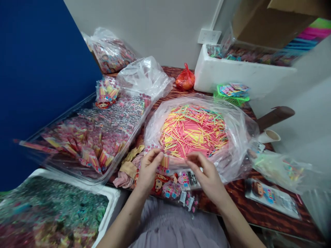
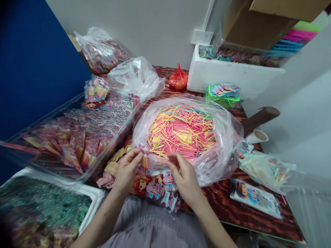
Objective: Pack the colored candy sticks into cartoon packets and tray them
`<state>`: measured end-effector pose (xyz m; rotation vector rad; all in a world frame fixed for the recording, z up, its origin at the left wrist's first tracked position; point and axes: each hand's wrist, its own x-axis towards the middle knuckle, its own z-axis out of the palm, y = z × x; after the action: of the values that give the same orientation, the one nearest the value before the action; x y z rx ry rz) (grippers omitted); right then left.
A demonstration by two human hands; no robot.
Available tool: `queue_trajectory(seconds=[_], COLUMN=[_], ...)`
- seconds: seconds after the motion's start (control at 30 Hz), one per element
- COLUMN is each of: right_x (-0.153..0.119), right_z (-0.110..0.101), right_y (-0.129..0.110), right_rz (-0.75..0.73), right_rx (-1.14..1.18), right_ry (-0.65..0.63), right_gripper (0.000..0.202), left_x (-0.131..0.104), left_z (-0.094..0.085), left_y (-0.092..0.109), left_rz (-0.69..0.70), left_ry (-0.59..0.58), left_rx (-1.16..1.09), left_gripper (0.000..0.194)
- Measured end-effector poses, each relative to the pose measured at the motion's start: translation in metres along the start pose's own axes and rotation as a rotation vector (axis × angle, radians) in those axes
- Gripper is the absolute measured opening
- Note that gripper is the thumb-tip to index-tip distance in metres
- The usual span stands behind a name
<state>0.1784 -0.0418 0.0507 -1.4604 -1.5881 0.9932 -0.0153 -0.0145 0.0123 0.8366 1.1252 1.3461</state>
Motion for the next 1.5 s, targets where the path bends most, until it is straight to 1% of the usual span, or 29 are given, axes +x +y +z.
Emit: queue_trajectory(seconds=[0.03,0.07,0.1,0.13,0.2,0.27,0.33,0.4,0.5,0.6,0.7,0.8,0.87,0.9,0.97,1.03,1.1,1.17,1.23,1.27,1.33,1.4,1.5], right_x=[-0.010,-0.020,-0.031,-0.042,-0.058,-0.066,-0.067,-0.068,-0.073,-0.083,-0.088,-0.082,-0.073,-0.066,-0.051,-0.033,-0.017,-0.005,0.004,0.008,0.013,0.017,0.022], right_z=[-0.005,-0.008,-0.010,-0.010,-0.004,0.006,0.015,0.019,0.016,0.014,0.021,0.026,0.019,0.013,-0.003,-0.018,-0.028,-0.030,-0.023,-0.016,0.002,0.024,0.057], right_y=[0.008,0.017,0.025,0.033,0.044,0.049,0.050,0.050,0.056,0.064,0.064,0.061,0.064,0.067,0.078,0.089,0.092,0.084,0.065,0.053,0.029,0.009,-0.008], right_rz=[0.026,0.058,0.089,0.107,0.081,0.030,-0.013,-0.037,-0.014,0.106,0.240,0.315,0.296,0.260,0.150,0.006,-0.097,-0.150,-0.172,-0.178,-0.164,-0.154,-0.152], right_rx=[-0.116,-0.236,-0.351,-0.438,-0.541,-0.613,-0.671,-0.707,-0.716,-0.678,-0.510,-0.274,-0.233,-0.269,-0.429,-0.606,-0.726,-0.745,-0.636,-0.540,-0.330,-0.169,-0.064], right_ry=[-0.094,-0.183,-0.215,-0.208,-0.183,-0.160,-0.141,-0.120,-0.105,-0.125,-0.168,-0.189,-0.141,-0.097,0.006,0.070,0.111,0.159,0.183,0.167,0.083,-0.024,-0.128], right_gripper=[0.008,0.010,0.012,0.012,0.002,0.013,0.022,0.027,0.024,0.022,0.017,0.010,0.008,0.009,0.016,0.021,0.025,0.027,0.024,0.022,0.017,0.017,0.022], left_x=[0.000,0.001,0.001,0.001,0.002,0.004,0.007,0.010,0.012,0.013,0.013,0.014,0.014,0.015,0.014,0.014,0.013,0.012,0.010,0.009,0.007,0.006,0.002], left_z=[-0.007,-0.014,-0.021,-0.028,-0.038,-0.044,-0.045,-0.044,-0.044,-0.044,-0.043,-0.043,-0.044,-0.045,-0.046,-0.046,-0.045,-0.042,-0.039,-0.037,-0.033,-0.027,-0.021], left_y=[0.001,0.002,0.003,0.005,0.007,0.008,0.006,0.004,0.002,0.001,0.000,0.001,0.001,0.001,0.000,-0.001,-0.001,0.001,0.004,0.006,0.010,0.014,0.018], left_rz=[0.001,0.005,0.018,0.029,0.056,0.067,0.063,0.062,0.048,0.038,0.043,0.042,0.038,0.029,0.002,-0.021,-0.028,-0.029,-0.024,-0.021,-0.020,-0.016,0.016], left_ry=[0.037,0.066,0.093,0.115,0.164,0.208,0.240,0.268,0.286,0.290,0.295,0.266,0.240,0.228,0.208,0.192,0.182,0.177,0.164,0.152,0.122,0.102,0.080], left_rx=[-0.031,-0.053,-0.064,-0.061,-0.055,-0.054,-0.040,-0.016,-0.002,0.000,-0.010,-0.015,-0.002,0.004,-0.001,-0.035,-0.071,-0.088,-0.079,-0.069,-0.042,-0.015,-0.006], left_gripper=[0.020,0.020,0.021,0.022,0.022,0.020,0.018,0.017,0.017,0.020,0.021,0.021,0.021,0.020,0.019,0.020,0.019,0.019,0.017,0.016,0.014,0.012,0.012])
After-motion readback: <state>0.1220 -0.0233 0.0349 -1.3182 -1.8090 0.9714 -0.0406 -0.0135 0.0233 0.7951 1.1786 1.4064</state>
